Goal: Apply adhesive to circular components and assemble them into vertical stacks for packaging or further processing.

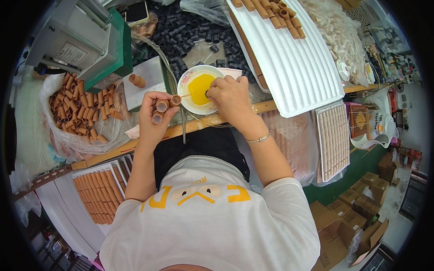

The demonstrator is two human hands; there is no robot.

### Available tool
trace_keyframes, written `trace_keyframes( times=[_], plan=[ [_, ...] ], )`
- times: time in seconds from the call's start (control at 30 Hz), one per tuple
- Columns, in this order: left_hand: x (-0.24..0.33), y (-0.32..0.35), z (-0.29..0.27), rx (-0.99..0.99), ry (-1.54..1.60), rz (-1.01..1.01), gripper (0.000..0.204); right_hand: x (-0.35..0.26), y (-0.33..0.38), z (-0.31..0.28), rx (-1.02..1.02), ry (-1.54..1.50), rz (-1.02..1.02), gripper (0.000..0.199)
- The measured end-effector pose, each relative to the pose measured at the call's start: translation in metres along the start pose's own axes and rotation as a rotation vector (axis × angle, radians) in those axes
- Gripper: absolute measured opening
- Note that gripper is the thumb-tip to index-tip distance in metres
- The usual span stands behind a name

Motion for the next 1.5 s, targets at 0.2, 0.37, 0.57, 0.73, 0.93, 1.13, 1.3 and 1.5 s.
trace_keyframes(
  times=[0.2, 0.37, 0.57, 0.73, 0.93, 1.13, 1.3, 1.5],
  plan=[
    [0.017, -0.016, 0.023, -0.063, -0.165, 0.007, 0.035, 0.003, -0.009, -0.052, 0.178, -0.466, 0.050, 0.019],
    [0.022, -0.026, 0.047, -0.101, -0.103, 0.061, 0.035, -0.001, -0.016, -0.069, 0.141, -0.392, -0.043, 0.018],
    [0.023, -0.037, 0.040, -0.032, -0.060, 0.063, 0.035, 0.161, -0.053, -0.119, 0.321, -0.181, 0.445, 0.023],
    [0.013, -0.033, 0.022, 0.017, -0.063, -0.009, 0.033, 0.265, -0.079, -0.073, 0.140, 0.241, 0.784, 0.039],
    [0.018, -0.030, -0.012, 0.071, -0.200, -0.027, 0.037, 0.221, -0.071, -0.105, 0.312, 0.110, 0.606, 0.026],
    [0.028, -0.023, -0.033, 0.070, -0.350, 0.038, 0.033, -0.004, -0.057, -0.054, -0.030, -0.363, 0.068, 0.031],
    [0.050, -0.015, -0.041, -0.051, -0.569, 0.094, 0.037, -0.067, -0.057, -0.024, -0.065, -0.172, -0.161, 0.043],
    [0.069, -0.012, -0.037, -0.178, -0.706, 0.258, 0.032, -0.106, -0.058, 0.002, -0.042, 0.043, -0.256, 0.020]
  ],
)
Point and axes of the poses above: each hand's wrist, its own y-axis away from the middle knuckle, its own z-axis out of the palm, x = y × z, the point moved 10 cm from there along -y, towards the middle knuckle, and after that the axes turned 5 degrees about z, right-handed, at the moved point
